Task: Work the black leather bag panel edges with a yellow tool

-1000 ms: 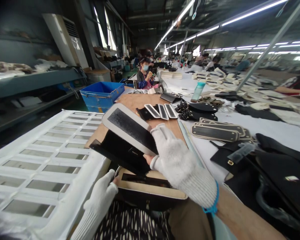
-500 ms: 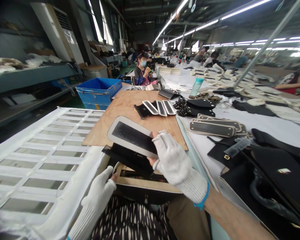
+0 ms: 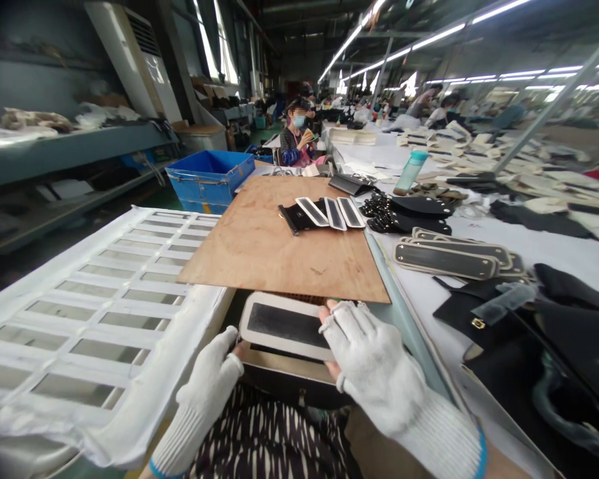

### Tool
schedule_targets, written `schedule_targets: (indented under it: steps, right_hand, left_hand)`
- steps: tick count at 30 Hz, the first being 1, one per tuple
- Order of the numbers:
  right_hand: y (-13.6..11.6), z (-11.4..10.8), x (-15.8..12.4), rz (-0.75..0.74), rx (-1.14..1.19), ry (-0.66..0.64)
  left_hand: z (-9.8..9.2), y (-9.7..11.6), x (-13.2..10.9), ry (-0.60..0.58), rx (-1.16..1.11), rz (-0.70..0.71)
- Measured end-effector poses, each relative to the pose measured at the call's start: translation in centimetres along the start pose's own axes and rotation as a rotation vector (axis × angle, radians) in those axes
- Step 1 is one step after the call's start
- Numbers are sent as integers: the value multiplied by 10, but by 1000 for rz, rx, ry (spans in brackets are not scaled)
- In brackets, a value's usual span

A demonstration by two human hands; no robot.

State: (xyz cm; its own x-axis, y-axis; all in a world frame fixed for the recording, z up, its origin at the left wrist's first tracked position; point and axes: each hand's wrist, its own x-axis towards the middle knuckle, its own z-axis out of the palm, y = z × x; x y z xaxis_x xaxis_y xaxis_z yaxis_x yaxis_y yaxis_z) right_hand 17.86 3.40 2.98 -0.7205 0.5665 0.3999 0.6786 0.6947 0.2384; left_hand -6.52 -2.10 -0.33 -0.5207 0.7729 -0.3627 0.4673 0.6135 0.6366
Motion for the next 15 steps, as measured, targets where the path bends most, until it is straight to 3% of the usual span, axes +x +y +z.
schedule_targets:
  steps: [3,7,11,15]
  right_hand:
    - [-7,10,9,11,126,-58]
    - [3,18,15,-17,213,-189]
    - [18,20,15,-141,87,-218]
    - [9,28,11,-95,75,-220]
  left_hand:
    - [0,0,0,-64,-13,12]
    - [1,0,1,-72,-50,5]
    - [3,-1,3,-103,-58,-51]
    - [4,-3,4,-96,-50,-58]
